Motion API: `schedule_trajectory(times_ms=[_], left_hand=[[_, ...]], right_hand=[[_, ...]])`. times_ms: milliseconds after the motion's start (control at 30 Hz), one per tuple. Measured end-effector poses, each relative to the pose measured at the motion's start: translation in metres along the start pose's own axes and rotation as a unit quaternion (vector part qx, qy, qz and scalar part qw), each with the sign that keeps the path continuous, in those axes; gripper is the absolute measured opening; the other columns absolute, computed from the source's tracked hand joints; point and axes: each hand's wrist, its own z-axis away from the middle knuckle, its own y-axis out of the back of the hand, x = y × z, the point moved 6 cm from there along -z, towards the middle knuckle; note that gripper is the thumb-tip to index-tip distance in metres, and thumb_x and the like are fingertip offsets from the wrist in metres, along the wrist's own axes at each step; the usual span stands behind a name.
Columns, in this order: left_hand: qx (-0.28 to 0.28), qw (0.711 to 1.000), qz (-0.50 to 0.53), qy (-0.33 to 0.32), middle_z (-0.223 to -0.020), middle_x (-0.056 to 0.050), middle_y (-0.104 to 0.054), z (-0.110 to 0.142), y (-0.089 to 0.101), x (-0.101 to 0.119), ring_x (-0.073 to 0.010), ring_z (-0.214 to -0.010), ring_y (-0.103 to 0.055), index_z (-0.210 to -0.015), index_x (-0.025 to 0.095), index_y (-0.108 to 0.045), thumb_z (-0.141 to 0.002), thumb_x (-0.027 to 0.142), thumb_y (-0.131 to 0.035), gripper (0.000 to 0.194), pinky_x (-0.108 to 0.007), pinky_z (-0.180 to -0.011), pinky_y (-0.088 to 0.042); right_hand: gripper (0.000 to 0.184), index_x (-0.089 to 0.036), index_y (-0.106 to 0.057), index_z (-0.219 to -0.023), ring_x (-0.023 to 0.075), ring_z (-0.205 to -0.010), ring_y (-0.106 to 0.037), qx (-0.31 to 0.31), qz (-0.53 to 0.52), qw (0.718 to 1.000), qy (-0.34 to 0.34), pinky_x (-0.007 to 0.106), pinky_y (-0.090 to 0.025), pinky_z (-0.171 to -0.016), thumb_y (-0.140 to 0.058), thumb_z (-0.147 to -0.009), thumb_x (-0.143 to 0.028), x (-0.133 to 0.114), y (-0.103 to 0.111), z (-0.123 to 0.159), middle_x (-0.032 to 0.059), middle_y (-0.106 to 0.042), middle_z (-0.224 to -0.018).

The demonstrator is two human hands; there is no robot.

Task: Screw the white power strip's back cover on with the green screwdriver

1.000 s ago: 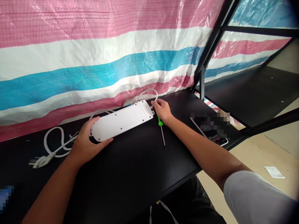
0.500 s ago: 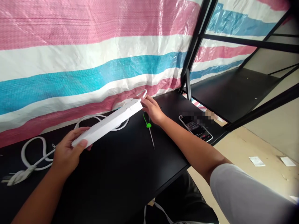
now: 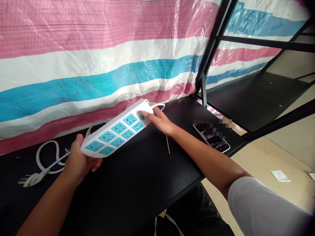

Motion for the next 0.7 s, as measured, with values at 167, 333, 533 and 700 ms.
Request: schedule_trajectory(times_ms=[167,333,533,700], left_hand=[[-0.003,1.0,-0.005,0.006,-0.054,-0.008,-0.062,0.0012,-0.0017,0.0009,-0.0257,-0.035,-0.05,-0.098,0.018,-0.059,-0.105,0.06,-0.011,0.064,-0.031,-0.029,-0.036],[0.006,1.0,-0.002,-0.001,-0.054,-0.01,-0.063,0.0011,-0.0025,0.0032,-0.0272,-0.038,-0.055,-0.102,0.014,-0.06,-0.106,0.055,-0.011,0.065,-0.032,-0.032,-0.041],[-0.01,1.0,0.006,-0.007,-0.057,-0.012,-0.066,-0.0025,-0.0018,0.0006,-0.0269,-0.038,-0.056,-0.102,0.013,-0.061,-0.106,0.054,-0.012,0.063,-0.032,-0.032,-0.042],[-0.02,0.999,0.029,-0.012,-0.056,-0.013,-0.066,-0.0026,0.0002,-0.0006,-0.0272,-0.037,-0.056,-0.102,0.013,-0.061,-0.107,0.054,-0.014,0.063,-0.032,-0.031,-0.042]], right_hand=[[0.06,-0.02,-0.058,-0.114,0.0195,-0.084,-0.072,0.015,0.05,0.999,0.004,0.032,-0.064,-0.068,-0.09,-0.077,-0.055,0.0001,0.0032,0.0026,0.0044,-0.072,-0.101],[0.061,-0.02,-0.06,-0.113,0.0206,-0.086,-0.074,0.024,0.075,0.997,0.002,0.033,-0.065,-0.071,-0.089,-0.077,-0.059,0.0015,0.0055,0.0028,0.0044,-0.073,-0.103],[0.061,-0.02,-0.06,-0.114,0.0219,-0.085,-0.075,0.025,0.108,0.994,0.024,0.036,-0.066,-0.072,-0.088,-0.077,-0.06,-0.0022,0.0054,0.0033,0.0051,-0.074,-0.104],[0.062,-0.021,-0.055,-0.107,0.0209,-0.077,-0.075,0.025,0.109,0.994,0.012,0.034,-0.065,-0.063,-0.086,-0.077,-0.066,0.0024,0.0056,0.0034,0.0042,-0.073,-0.097]])
